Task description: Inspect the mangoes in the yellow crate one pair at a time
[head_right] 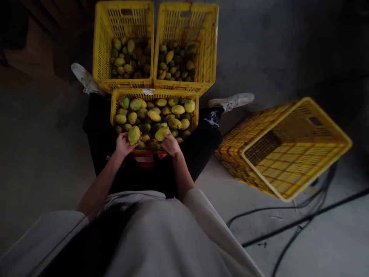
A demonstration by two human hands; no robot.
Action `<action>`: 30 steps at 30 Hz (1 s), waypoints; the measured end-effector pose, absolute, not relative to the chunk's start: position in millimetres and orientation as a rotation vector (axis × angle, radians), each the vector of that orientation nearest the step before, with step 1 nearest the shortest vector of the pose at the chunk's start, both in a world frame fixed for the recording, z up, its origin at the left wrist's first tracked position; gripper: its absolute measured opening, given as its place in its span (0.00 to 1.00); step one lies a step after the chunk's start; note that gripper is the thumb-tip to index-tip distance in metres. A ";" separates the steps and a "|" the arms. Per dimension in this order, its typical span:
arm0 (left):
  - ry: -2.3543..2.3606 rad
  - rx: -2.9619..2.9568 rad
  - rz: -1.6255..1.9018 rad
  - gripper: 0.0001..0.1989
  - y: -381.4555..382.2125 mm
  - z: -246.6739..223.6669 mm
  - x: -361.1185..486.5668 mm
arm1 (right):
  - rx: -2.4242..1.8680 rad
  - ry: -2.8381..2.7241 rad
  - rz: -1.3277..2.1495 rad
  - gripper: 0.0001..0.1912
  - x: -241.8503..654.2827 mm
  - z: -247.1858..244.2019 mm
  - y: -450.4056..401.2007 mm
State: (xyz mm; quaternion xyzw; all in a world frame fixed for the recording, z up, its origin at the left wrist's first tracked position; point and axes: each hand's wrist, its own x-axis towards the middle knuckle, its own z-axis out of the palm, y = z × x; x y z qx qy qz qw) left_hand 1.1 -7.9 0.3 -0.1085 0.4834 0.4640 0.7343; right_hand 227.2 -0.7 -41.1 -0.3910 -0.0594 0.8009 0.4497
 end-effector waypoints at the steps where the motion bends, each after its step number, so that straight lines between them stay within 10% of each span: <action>1: 1.059 -0.253 1.046 0.23 -8.0 1.5 1.2 | -0.961 -0.140 1.964 0.22 227.2 -39.7 -0.1; 30: 1.149 -0.238 1.107 0.18 -5.7 -5.4 1.2 | -0.999 0.037 1.782 0.18 235.8 -50.4 5.9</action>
